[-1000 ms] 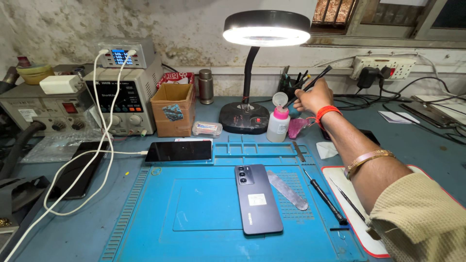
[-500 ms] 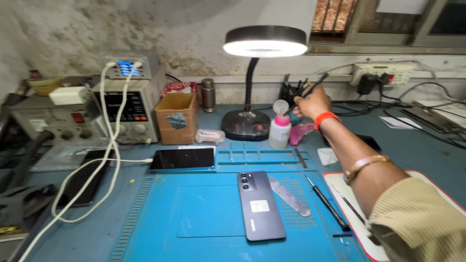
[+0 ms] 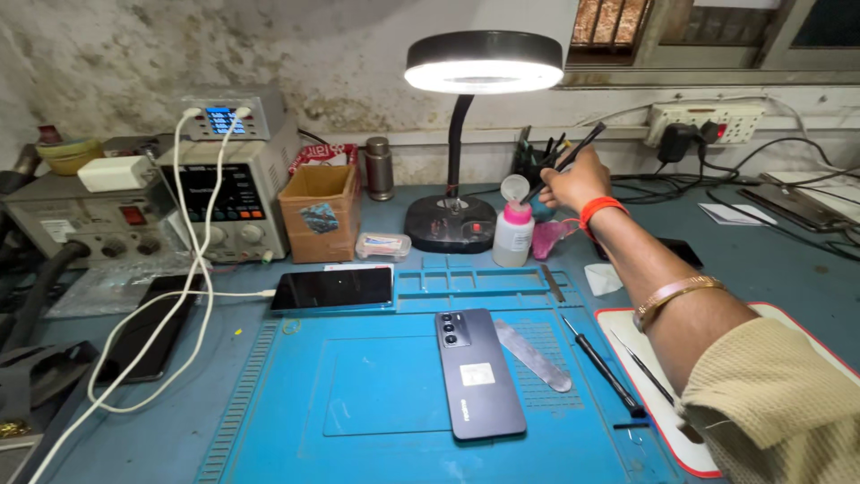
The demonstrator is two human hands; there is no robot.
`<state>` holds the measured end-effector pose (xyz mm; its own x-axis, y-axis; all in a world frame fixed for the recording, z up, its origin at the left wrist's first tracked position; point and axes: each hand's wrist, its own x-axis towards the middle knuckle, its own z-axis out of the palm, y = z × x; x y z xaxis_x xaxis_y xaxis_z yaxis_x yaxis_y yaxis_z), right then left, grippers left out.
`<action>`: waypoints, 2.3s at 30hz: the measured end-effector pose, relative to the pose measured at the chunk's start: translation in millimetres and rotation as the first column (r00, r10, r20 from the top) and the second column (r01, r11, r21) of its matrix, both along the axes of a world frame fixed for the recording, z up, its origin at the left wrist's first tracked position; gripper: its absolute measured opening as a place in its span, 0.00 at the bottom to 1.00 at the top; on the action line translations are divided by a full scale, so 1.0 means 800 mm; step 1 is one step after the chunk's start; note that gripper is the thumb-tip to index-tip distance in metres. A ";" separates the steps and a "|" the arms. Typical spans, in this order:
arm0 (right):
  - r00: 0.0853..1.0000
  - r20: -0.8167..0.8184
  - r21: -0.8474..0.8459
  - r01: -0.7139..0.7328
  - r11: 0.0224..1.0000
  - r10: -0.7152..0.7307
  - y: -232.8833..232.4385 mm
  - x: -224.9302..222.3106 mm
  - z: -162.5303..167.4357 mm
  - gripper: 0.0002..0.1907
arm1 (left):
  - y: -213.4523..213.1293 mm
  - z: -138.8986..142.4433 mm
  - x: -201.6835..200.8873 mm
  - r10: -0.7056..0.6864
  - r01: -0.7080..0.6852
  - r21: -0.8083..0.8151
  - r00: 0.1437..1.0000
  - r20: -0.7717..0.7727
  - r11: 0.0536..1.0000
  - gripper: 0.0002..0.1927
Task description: The person holds a smartphone and uses a flat blade to pry open its back cover, then removes the back panel and sets it aside. They then use a screwdriver to unscrew components from the exposed internal frame of the phone on a blue repair mat.
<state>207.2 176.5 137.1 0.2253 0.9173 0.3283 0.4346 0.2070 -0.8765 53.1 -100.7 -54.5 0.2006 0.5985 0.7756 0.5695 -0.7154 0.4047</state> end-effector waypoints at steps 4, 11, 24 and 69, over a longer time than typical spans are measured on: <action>1.000 0.001 0.031 -0.019 0.999 0.019 -0.007 -0.005 0.002 0.22 | 0.015 0.010 -0.003 -0.006 0.005 0.004 1.000 0.006 1.000 0.43; 0.999 -0.044 0.012 -0.020 1.000 0.021 0.000 0.001 -0.001 0.20 | 0.029 0.026 -0.017 -0.025 0.025 -0.016 0.999 0.032 1.000 0.46; 0.905 -0.406 -0.146 -0.204 0.968 0.129 -0.007 0.019 -0.018 0.12 | 0.093 0.105 -0.049 0.235 -0.462 -0.539 0.868 -0.438 0.704 0.58; 0.561 -0.666 0.003 -0.656 0.754 0.491 -0.150 -0.014 -0.147 0.12 | 0.183 0.092 -0.104 0.214 0.402 -0.365 0.373 0.903 0.840 0.12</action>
